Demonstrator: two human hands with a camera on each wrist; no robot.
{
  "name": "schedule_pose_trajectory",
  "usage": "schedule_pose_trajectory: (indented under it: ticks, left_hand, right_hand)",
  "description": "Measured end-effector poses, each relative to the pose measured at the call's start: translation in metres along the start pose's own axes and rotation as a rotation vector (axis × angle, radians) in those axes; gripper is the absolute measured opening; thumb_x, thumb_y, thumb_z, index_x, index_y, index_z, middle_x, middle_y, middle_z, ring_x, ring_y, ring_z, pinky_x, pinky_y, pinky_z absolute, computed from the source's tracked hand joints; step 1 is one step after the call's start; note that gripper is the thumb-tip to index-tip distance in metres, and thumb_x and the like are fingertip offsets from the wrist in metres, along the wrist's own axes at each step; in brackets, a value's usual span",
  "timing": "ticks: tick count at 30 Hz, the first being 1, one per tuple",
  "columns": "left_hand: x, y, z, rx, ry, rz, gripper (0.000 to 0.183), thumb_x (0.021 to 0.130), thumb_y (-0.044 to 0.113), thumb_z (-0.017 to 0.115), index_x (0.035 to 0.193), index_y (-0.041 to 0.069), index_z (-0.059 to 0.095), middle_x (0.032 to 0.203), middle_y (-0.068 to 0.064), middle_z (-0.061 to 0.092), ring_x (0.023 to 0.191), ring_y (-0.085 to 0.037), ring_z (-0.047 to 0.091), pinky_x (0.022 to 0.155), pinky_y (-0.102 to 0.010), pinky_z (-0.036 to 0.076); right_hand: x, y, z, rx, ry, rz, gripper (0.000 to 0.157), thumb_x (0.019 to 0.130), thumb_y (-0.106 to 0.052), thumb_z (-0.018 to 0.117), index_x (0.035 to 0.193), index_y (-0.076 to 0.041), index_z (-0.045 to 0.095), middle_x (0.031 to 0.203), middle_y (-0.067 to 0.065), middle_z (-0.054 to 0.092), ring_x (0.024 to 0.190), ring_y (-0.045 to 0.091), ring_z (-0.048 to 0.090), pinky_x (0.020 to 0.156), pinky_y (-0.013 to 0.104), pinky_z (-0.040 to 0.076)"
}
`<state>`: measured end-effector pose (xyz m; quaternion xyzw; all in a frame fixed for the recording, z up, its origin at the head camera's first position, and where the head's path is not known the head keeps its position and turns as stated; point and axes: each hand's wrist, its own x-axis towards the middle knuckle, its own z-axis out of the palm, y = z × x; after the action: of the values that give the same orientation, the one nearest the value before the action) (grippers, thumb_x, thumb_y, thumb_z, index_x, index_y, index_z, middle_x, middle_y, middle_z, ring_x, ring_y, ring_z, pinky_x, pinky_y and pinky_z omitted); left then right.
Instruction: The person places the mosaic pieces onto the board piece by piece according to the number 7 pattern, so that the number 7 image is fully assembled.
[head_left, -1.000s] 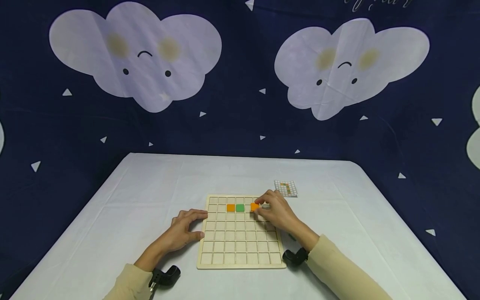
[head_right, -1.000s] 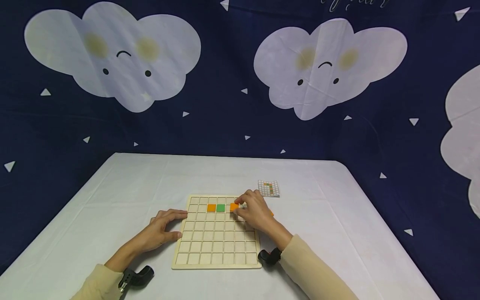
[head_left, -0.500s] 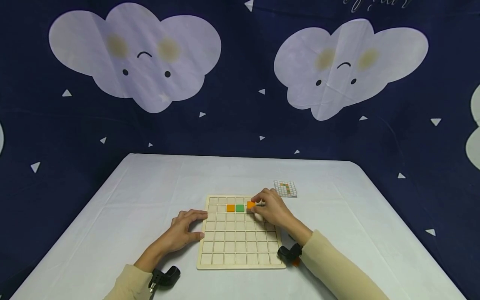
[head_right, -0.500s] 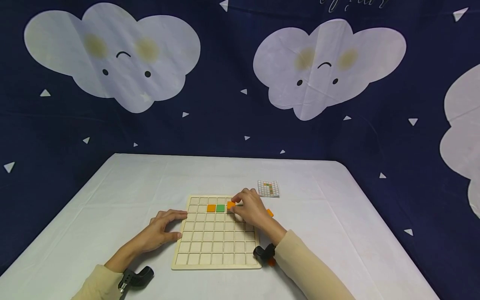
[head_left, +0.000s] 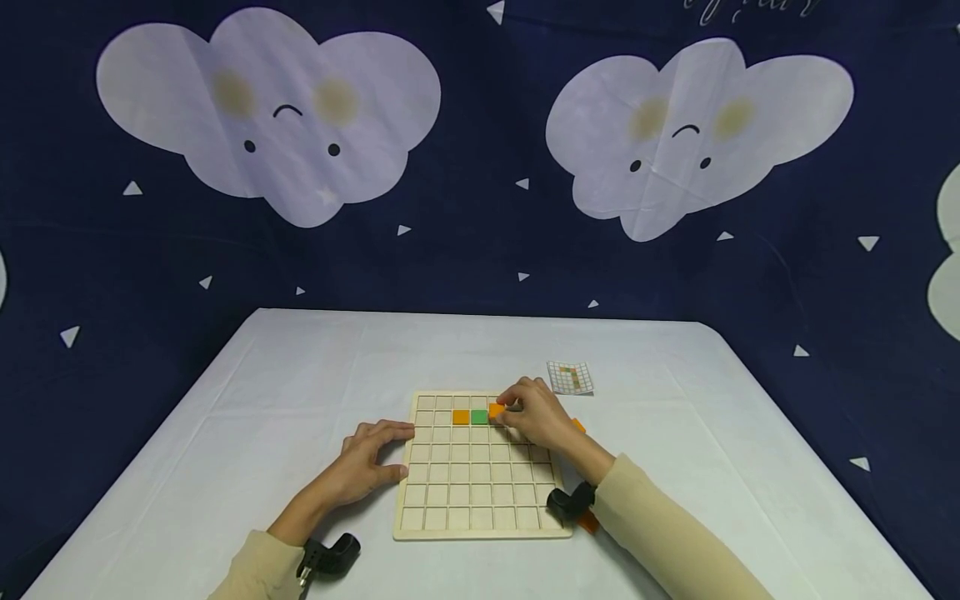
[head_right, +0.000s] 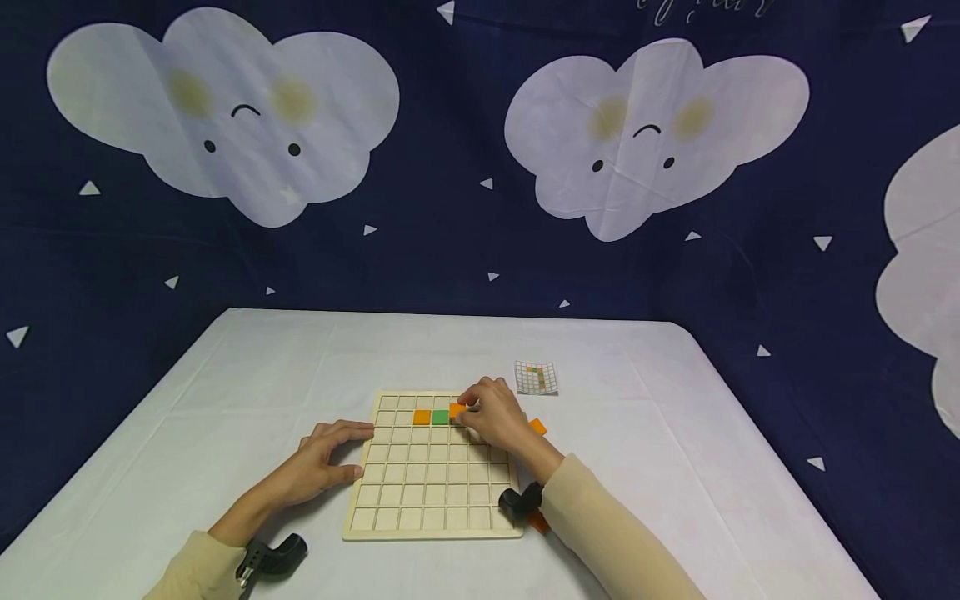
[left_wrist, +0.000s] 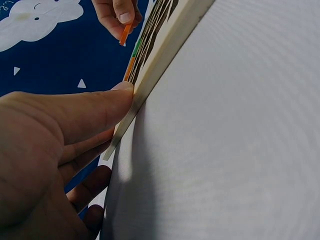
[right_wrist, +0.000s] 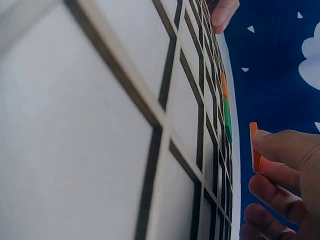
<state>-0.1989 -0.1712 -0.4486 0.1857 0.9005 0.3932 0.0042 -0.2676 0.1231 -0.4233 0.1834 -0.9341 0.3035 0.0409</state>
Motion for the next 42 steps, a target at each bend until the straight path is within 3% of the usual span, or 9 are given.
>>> schedule_pose_trajectory:
  ticks: [18, 42]
  left_hand:
    - [0.0005, -0.0011, -0.0002, 0.002, -0.003, 0.007, 0.050, 0.077, 0.015, 0.074, 0.124, 0.010, 0.060, 0.136, -0.004, 0.054, 0.117, -0.024, 0.040, 0.090, -0.040, 0.022]
    - [0.0011, -0.0010, 0.0006, 0.008, -0.003, 0.003, 0.050, 0.077, 0.017, 0.074, 0.124, 0.011, 0.060, 0.135, -0.003, 0.054, 0.117, -0.024, 0.040, 0.090, -0.040, 0.022]
  right_hand:
    - [0.0041, 0.0048, 0.0042, -0.024, -0.050, 0.021, 0.019, 0.078, -0.022, 0.075, 0.095, -0.014, 0.073, 0.090, -0.003, 0.063, 0.086, 0.013, 0.048, 0.078, 0.031, 0.042]
    - [0.0043, 0.0089, 0.0078, -0.106, -0.054, -0.029, 0.021, 0.076, -0.024, 0.075, 0.095, -0.016, 0.073, 0.088, -0.005, 0.059, 0.085, 0.012, 0.044, 0.080, 0.032, 0.040]
